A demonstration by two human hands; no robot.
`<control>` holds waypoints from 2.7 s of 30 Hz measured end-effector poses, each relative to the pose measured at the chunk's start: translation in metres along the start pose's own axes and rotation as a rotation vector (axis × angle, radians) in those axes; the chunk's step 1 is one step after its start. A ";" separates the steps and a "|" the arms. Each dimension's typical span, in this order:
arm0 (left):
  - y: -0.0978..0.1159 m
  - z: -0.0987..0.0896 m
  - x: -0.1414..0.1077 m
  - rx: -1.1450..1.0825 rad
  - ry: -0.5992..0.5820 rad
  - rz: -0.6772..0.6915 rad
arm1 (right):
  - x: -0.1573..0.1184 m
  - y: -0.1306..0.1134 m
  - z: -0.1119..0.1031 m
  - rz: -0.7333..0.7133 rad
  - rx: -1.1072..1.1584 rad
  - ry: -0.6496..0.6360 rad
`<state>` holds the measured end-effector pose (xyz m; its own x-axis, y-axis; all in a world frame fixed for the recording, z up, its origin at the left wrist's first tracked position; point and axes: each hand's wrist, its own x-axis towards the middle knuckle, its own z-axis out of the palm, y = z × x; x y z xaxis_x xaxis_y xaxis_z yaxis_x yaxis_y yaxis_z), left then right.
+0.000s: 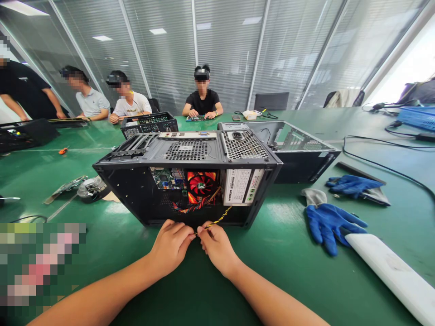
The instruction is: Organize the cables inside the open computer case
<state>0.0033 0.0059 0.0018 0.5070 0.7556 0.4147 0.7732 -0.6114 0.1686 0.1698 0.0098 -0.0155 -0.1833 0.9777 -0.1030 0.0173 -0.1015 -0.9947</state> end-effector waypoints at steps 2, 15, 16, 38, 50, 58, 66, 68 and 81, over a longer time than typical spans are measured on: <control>0.000 0.000 0.000 -0.005 0.012 0.002 | 0.000 -0.001 0.001 0.011 0.023 0.011; 0.000 -0.002 0.001 0.009 0.007 0.004 | -0.001 -0.002 0.001 0.015 0.090 0.036; 0.001 -0.003 0.001 0.009 0.012 0.006 | -0.001 -0.002 0.001 0.016 0.097 0.036; -0.001 0.001 0.001 -0.040 -0.091 -0.050 | -0.001 0.000 -0.001 -0.021 0.012 0.006; -0.001 0.000 -0.001 -0.078 -0.062 -0.071 | 0.000 0.003 0.001 -0.011 0.081 0.053; -0.001 0.000 0.001 -0.098 -0.112 -0.092 | 0.000 0.004 0.000 -0.029 0.022 0.043; -0.002 -0.001 0.003 -0.225 -0.162 -0.155 | 0.001 0.006 -0.001 -0.041 0.010 0.033; -0.002 -0.001 0.003 -0.283 -0.170 -0.180 | 0.001 0.007 -0.002 -0.049 0.003 0.034; -0.002 0.000 0.002 -0.259 -0.086 -0.137 | 0.001 0.002 0.000 -0.001 0.054 0.042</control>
<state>0.0029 0.0090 0.0024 0.4435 0.8458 0.2965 0.7193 -0.5333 0.4452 0.1695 0.0102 -0.0171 -0.1418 0.9846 -0.1027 -0.0364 -0.1088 -0.9934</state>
